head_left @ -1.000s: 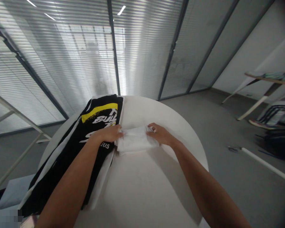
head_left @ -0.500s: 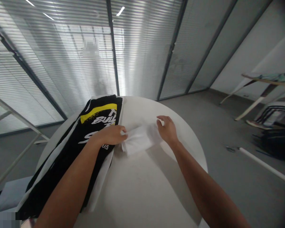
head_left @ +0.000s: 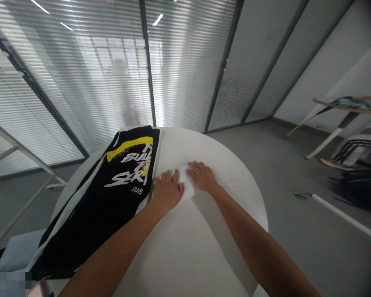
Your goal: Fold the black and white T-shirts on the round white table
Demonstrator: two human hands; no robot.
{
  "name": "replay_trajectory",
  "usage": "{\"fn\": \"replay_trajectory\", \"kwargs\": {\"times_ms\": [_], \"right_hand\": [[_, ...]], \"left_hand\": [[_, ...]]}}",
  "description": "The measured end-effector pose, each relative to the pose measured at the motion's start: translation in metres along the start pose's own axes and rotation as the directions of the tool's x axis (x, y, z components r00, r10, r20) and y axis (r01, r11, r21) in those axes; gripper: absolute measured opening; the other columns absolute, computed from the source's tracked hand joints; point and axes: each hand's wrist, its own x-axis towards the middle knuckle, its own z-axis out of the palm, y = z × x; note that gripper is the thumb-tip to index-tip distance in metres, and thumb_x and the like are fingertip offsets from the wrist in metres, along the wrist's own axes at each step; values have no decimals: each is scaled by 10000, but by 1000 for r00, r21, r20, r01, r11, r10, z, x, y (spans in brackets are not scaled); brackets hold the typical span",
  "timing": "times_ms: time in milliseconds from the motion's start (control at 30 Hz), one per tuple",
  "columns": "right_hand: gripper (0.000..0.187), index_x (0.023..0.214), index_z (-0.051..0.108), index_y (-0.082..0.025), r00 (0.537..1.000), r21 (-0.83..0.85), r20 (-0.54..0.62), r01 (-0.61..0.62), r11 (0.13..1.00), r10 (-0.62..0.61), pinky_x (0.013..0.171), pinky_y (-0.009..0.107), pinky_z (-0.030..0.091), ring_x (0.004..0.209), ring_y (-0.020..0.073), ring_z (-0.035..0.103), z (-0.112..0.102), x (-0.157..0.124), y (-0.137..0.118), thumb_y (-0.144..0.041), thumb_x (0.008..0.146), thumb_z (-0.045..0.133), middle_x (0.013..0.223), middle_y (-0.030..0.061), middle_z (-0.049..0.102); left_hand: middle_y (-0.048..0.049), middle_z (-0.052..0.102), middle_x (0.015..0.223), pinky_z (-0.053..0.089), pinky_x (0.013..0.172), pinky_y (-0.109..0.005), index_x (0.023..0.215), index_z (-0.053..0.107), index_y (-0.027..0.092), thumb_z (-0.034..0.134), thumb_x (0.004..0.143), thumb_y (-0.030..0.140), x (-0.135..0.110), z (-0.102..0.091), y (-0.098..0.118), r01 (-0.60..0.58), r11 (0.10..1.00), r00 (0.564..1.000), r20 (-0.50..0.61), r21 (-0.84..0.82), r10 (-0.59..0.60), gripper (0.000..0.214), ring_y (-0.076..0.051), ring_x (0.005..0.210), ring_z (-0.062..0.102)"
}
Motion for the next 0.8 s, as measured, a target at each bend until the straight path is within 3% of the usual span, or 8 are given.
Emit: {"fn": "replay_trajectory", "kwargs": {"times_ms": [100, 200, 300, 400, 533, 600, 667, 800], "right_hand": [[521, 1358, 542, -192, 976, 5, -100, -194, 981, 194, 1091, 602, 252, 1385, 348, 338, -7, 3, 12, -476, 981, 321, 1452, 143, 469], [450, 1302, 567, -147, 930, 90, -317, -167, 982, 187, 1130, 545, 214, 1375, 292, 361, -19, 3, 18, -371, 976, 352, 1388, 140, 536], [412, 1307, 552, -166, 898, 127, -432, 156, 980, -87, 1160, 466, 200, 1379, 235, 364, -32, -5, 7, -319, 962, 388, 1344, 101, 579], [447, 1372, 505, -209, 823, 114, -319, 526, 843, -470, 1175, 436, 190, 1415, 213, 310, -37, -21, -21, -370, 965, 409, 1406, 66, 533], [516, 1464, 396, -291, 724, 185, -53, 684, 706, -688, 1153, 419, 255, 1396, 202, 352, -30, -42, -48, -474, 982, 368, 1503, 33, 422], [538, 1488, 353, -307, 744, 195, 19, 653, 732, -668, 1136, 418, 291, 1384, 204, 373, -25, -46, -44, -503, 987, 330, 1527, 34, 384], [559, 1498, 335, -303, 809, 164, 48, 572, 804, -585, 1122, 429, 316, 1379, 218, 381, -20, -43, -26, -525, 987, 298, 1532, 44, 375], [576, 1489, 359, -267, 976, -10, -30, 215, 976, -216, 1078, 484, 361, 1316, 275, 455, -15, -28, 32, -528, 984, 261, 1453, 107, 479]], "left_hand": [[-205, 478, 1402, 346, 1013, -550, 1463, 354, 147, 304, 972, 430, -8, -1, -2, -43, 999, 996, -78, -14, 42, 568, -346, 1258, 456], [-192, 461, 1419, 339, 1043, -517, 1448, 372, 145, 328, 970, 408, -19, -2, -9, -130, 990, 984, -132, -46, 123, 548, -325, 1294, 426], [-159, 481, 1404, 336, 1074, -469, 1417, 426, 168, 363, 965, 394, -31, -9, -27, -263, 961, 957, -144, -80, 250, 510, -284, 1301, 424], [-113, 543, 1331, 315, 1096, -450, 1317, 541, 215, 394, 957, 349, -38, -22, -56, -303, 949, 940, -187, -87, 283, 412, -261, 1280, 435], [-103, 562, 1276, 355, 1044, -466, 1214, 610, 225, 441, 912, 263, -37, -30, -99, -24, 995, 972, -235, -94, 2, 348, -279, 1241, 448], [-106, 566, 1253, 398, 984, -477, 1206, 613, 234, 454, 899, 275, -34, -26, -114, 131, 984, 977, -151, -119, -149, 348, -290, 1188, 483], [-104, 566, 1240, 419, 945, -488, 1212, 607, 251, 449, 901, 301, -32, -19, -121, 204, 971, 976, -55, -123, -212, 353, -294, 1146, 509], [-114, 556, 1236, 424, 935, -485, 1242, 583, 244, 418, 905, 290, -33, -11, -119, 206, 975, 977, -44, -80, -210, 378, -297, 1134, 512]]}}
